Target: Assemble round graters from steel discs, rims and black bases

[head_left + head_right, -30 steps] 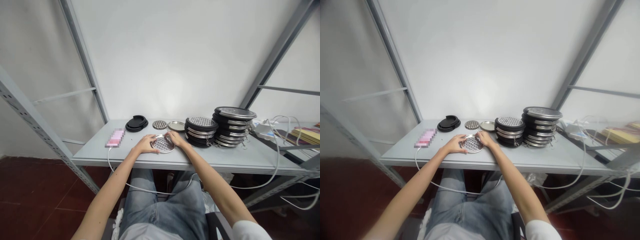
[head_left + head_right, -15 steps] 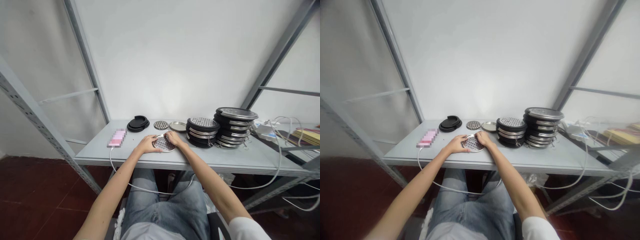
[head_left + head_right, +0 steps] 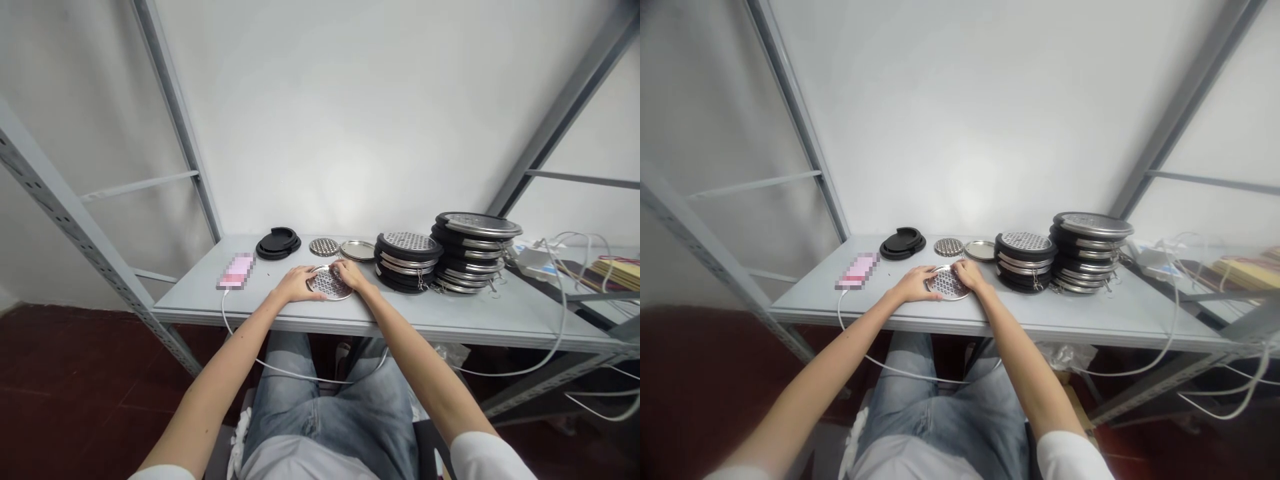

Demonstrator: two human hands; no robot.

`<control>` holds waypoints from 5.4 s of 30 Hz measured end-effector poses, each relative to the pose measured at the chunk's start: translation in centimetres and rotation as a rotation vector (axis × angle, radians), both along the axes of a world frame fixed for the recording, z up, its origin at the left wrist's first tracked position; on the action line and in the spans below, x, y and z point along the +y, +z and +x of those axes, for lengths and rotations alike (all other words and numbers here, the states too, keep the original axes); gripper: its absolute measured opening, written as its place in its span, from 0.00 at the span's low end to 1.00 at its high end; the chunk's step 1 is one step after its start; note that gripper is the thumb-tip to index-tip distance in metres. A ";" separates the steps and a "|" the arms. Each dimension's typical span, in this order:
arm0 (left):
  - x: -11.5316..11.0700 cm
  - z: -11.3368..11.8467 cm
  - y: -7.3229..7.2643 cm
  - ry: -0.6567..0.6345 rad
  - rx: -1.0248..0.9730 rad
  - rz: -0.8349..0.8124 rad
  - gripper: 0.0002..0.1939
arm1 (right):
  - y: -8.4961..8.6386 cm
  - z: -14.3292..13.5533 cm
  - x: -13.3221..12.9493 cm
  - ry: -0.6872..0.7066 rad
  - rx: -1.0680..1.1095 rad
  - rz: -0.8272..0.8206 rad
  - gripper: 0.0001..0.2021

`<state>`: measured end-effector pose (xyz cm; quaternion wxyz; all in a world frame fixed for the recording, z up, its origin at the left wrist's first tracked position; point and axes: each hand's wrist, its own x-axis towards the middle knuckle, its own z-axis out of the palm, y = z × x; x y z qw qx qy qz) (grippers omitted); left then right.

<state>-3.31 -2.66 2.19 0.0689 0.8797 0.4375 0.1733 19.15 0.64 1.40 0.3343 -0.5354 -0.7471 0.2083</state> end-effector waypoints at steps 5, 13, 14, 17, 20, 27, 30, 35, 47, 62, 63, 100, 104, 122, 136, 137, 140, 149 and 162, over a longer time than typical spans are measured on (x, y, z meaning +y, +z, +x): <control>0.1 -0.1 -0.1 -0.008 0.002 0.006 0.49 | -0.1 0.0 -0.1 -0.006 -0.013 0.011 0.19; 0.0 -0.1 -0.1 -0.005 0.010 -0.005 0.50 | 0.5 -0.1 -0.4 -0.040 -0.004 -0.070 0.19; 0.0 -0.2 -0.1 -0.004 0.010 -0.005 0.50 | 0.6 -0.1 -0.5 -0.045 0.003 -0.082 0.20; 0.1 -0.2 -0.2 -0.007 0.007 0.001 0.49 | 0.7 0.0 -0.6 -0.047 0.021 -0.102 0.20; 0.2 -0.2 -0.3 -0.021 0.009 0.004 0.50 | 0.7 0.1 -0.7 -0.051 0.026 -0.104 0.20; 0.1 -0.1 -0.2 -0.021 0.019 0.010 0.49 | 0.4 -0.1 -0.6 -0.051 0.010 -0.072 0.20; 0.0 -0.1 -0.1 -0.017 0.024 0.006 0.49 | 0.2 -0.1 -0.4 -0.056 -0.002 -0.069 0.20; -0.1 -0.1 0.0 -0.026 0.021 0.005 0.49 | -0.4 0.2 0.0 -0.029 -0.033 -0.068 0.25; 0.0 -0.1 -0.2 -0.015 0.006 0.000 0.49 | 0.8 0.2 -0.7 0.031 -0.273 0.016 0.31; 0.1 -0.2 -0.4 -0.003 -0.002 -0.019 0.49 | 1.4 -0.1 -0.9 0.018 -0.321 0.003 0.32; 0.1 -0.2 -0.3 0.001 -0.003 -0.023 0.49 | 1.2 -0.1 -0.9 0.022 -0.298 0.002 0.32; -0.1 -0.1 -0.1 -0.001 -0.002 -0.028 0.48 | -0.9 0.7 -0.6 -0.093 0.090 -0.014 0.31; -0.1 -0.1 -0.2 0.015 -0.004 -0.028 0.48 | -0.9 1.3 -0.5 -0.187 0.312 0.051 0.33; 0.7 -0.3 -1.6 0.115 -0.283 0.111 0.26 | -1.2 1.8 -0.3 -0.321 0.340 0.107 0.18; 0.5 -0.6 -1.1 0.106 -0.316 0.070 0.45 | -1.1 2.1 -0.2 -0.208 0.493 0.067 0.15; 0.4 -0.6 -1.1 0.110 -0.323 0.079 0.46 | -1.1 2.2 0.0 -0.194 0.551 0.056 0.15; 0.2 -0.6 -0.9 0.121 -0.324 0.084 0.45 | -1.3 2.5 0.3 -0.185 0.672 0.023 0.17; 0.4 -0.3 -1.2 0.155 -0.258 0.089 0.30 | -1.1 1.9 -0.5 -0.280 0.385 0.069 0.16; 0.9 -0.1 -1.6 0.236 -0.187 0.168 0.20 | -0.7 1.8 -0.9 -0.294 0.263 0.053 0.16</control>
